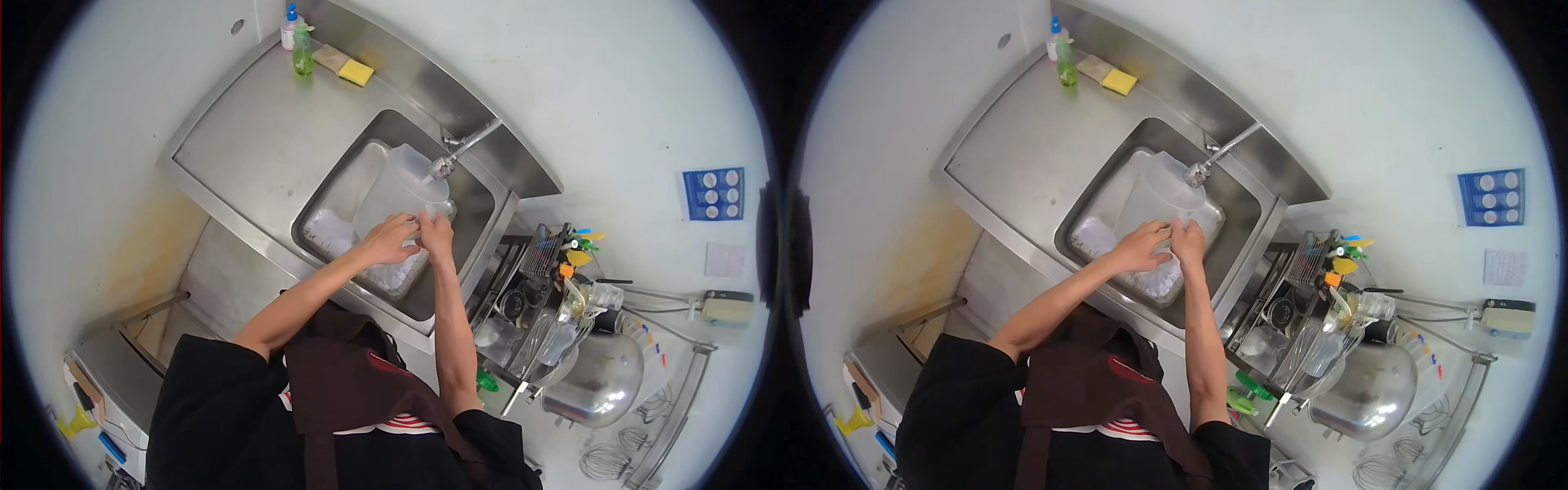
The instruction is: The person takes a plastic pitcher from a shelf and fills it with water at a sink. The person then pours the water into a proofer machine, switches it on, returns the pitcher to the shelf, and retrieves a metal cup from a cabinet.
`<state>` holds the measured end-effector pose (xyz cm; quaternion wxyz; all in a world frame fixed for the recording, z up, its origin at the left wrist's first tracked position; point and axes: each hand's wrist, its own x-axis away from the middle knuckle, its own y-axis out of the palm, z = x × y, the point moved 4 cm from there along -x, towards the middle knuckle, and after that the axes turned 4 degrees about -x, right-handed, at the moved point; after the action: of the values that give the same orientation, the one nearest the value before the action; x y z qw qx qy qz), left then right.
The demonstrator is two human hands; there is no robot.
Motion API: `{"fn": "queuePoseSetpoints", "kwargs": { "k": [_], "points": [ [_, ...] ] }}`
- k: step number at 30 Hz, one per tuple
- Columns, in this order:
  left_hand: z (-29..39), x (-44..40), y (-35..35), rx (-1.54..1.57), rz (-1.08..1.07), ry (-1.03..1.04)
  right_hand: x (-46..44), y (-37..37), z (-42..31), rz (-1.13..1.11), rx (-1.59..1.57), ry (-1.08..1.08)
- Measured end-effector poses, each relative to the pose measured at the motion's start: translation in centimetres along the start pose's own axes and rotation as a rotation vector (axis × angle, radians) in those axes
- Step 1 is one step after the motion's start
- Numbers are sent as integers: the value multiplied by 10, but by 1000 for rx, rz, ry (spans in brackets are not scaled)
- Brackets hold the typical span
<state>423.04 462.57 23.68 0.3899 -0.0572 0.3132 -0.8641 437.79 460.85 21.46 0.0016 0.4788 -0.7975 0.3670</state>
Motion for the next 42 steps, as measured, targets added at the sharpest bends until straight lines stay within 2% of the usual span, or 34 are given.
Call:
{"fn": "queuePoseSetpoints", "kwargs": {
  "k": [2, 4, 6, 8, 10, 14, 16, 19, 21, 22, 25, 26, 29, 34, 37, 42],
  "points": [
    [-4, 11, -20, -51, 50, 30, 2, 2, 4, -29, -111, 53],
    [-20, 29, -36, 107, -178, -81, -16, 7, 29, 54, -21, -74],
    [-29, 55, -62, 239, -163, -108, -17, 8, 35, 84, 29, -141],
    [-40, 89, -85, 220, -114, -206, -13, 4, 28, 119, 40, -160],
    [-66, 125, -93, 124, -150, -287, -8, 1, 19, 133, 42, -172],
    [-107, 201, -103, 4, -48, -546, 3, -12, 3, 109, -65, -86],
    [-134, 242, -96, -200, -56, -571, 10, -17, 1, 100, -118, -51],
    [-177, 304, -72, -264, -52, -545, 7, -19, 14, 127, -128, -76],
    [-200, 341, -62, 10, 80, -699, 2, -18, 24, 178, -102, -168],
    [-217, 365, -51, 11, 78, -701, 5, -19, 21, 176, -101, -166],
    [-267, 438, -20, -92, 129, -911, 23, -22, 2, 99, -176, -55],
    [-256, 439, -26, -92, 113, -913, 26, -22, 3, 103, -176, -40],
    [-226, 449, -30, 312, -133, -1336, 27, -26, 6, 93, -182, -57],
    [-212, 439, -24, 356, -207, -1331, 31, -25, 10, 81, -284, -13],
    [-214, 428, -21, 268, -158, -1164, 36, -26, 5, 119, -319, -55],
    [-224, 425, -24, 303, -30, -1143, 37, -26, 8, 64, -346, -14]
  ]
}}
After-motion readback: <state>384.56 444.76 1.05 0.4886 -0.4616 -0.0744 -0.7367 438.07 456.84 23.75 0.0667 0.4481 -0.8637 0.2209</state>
